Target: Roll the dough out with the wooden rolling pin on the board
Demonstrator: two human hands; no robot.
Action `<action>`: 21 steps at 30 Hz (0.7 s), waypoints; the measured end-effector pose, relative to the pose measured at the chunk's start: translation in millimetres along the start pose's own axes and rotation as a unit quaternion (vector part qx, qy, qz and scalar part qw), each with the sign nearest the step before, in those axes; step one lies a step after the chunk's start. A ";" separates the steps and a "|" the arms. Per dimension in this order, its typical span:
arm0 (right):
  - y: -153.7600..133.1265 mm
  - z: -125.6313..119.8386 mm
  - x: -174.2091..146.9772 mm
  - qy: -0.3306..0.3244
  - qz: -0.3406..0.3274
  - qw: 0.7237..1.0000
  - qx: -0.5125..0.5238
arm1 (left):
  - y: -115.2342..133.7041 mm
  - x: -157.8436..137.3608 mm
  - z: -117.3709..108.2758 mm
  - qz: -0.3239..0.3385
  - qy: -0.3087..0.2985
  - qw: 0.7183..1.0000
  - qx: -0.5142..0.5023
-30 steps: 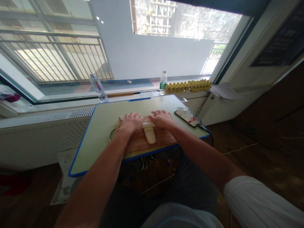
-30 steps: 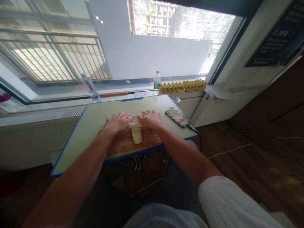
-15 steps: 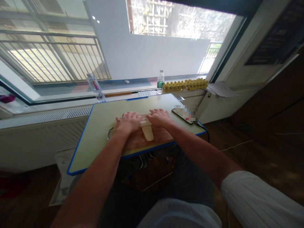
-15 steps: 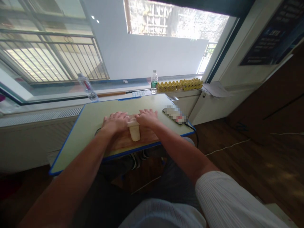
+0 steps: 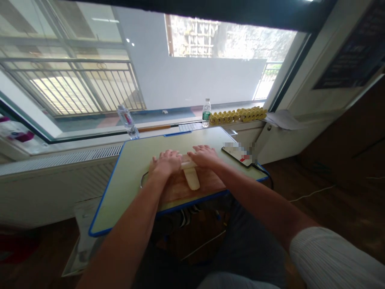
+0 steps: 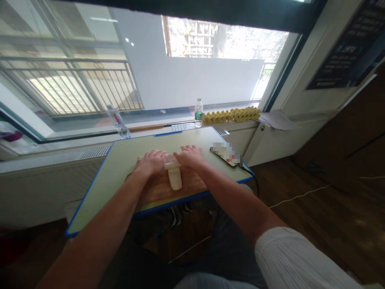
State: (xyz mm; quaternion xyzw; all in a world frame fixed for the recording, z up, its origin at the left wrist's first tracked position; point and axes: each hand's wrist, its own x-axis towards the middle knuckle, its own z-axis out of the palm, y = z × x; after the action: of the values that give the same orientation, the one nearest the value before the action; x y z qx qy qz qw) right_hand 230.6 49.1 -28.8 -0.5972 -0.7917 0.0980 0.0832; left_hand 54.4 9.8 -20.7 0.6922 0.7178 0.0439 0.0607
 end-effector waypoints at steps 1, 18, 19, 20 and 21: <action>-0.7 1.7 -9.8 0.020 -0.004 1.000 -0.014 | 1.3 -11.2 2.4 0.002 0.009 1.000 0.004; -1.0 8.0 20.6 -0.005 -0.006 1.000 -0.015 | -5.3 12.9 1.3 -0.023 0.002 1.000 0.001; 0.1 9.2 28.9 -0.011 -0.005 1.000 -0.011 | -7.2 21.1 1.3 -0.025 -0.001 1.000 -0.002; 0.9 10.4 36.1 -0.016 -0.003 1.000 -0.008 | -9.0 28.6 1.5 -0.026 -0.004 1.000 -0.004; 1.5 11.2 42.0 -0.018 0.000 1.000 -0.004 | -10.5 35.2 1.8 -0.027 -0.006 1.000 -0.005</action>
State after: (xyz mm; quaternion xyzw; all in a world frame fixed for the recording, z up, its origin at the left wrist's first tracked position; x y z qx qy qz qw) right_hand 217.7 89.3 -39.5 -0.5955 -0.7937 0.1054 0.0662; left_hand 43.0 44.5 -25.0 0.6726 0.7356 0.0416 0.0697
